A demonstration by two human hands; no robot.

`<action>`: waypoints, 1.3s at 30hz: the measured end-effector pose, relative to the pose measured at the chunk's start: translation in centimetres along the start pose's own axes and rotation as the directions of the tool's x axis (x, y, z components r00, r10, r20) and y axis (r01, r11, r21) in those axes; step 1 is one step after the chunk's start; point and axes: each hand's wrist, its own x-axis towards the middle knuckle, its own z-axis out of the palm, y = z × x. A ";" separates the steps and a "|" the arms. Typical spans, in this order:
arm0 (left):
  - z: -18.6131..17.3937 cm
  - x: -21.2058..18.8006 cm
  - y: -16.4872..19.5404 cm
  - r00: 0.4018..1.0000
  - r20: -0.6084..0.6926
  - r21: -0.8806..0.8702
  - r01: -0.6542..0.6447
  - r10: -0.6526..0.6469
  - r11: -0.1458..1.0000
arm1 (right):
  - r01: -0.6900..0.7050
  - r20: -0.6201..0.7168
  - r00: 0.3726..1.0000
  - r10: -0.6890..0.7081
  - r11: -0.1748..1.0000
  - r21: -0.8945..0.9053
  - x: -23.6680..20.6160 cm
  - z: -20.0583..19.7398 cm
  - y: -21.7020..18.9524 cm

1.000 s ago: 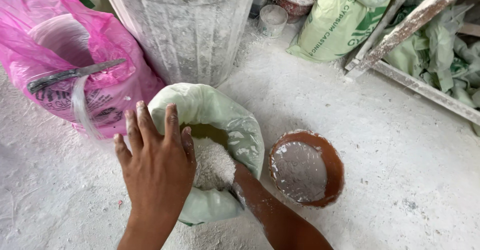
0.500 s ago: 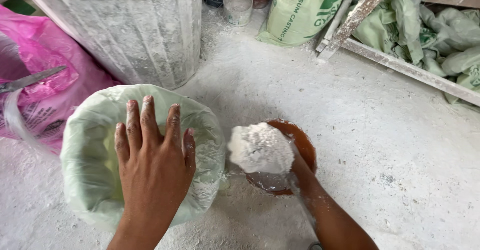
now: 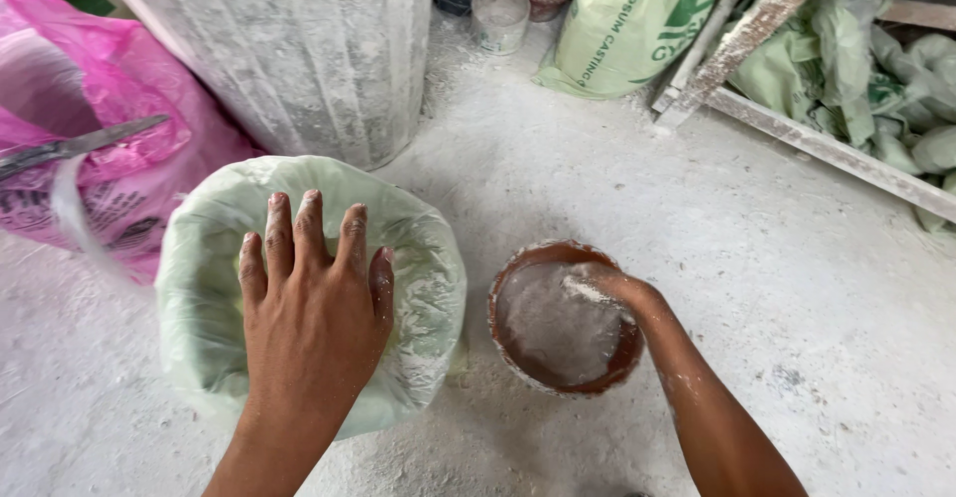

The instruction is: The person scrapes dried plaster residue out of a terracotta bowl with a small tool, brushes the bowl, fills a pink cup with water from a tap and pours the water into the bowl, then scoops plaster powder from a gypsum bag into the bowl and mixes it by hand.

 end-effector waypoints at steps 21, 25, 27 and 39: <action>0.0 -1.0 -5.3 0.984 0.102 -0.050 0.152 -0.146 0.987 | 0.358 -0.001 0.818 -0.575 0.509 0.782 7.7 16.2 -24.5; 0.6 -0.9 -5.5 0.984 0.113 -0.015 0.141 -0.139 0.990 | 0.316 0.050 0.808 -0.587 0.504 0.804 6.7 15.5 -23.3; 0.7 -1.0 -5.5 0.985 0.106 -0.008 0.134 -0.132 0.991 | 0.298 0.036 0.807 -0.590 0.458 0.838 6.1 15.4 -23.0; -1.5 -0.8 -0.8 0.984 -0.172 -0.165 -0.066 0.037 0.984 | 0.319 -0.198 0.849 -0.490 0.178 0.931 2.0 9.7 -11.4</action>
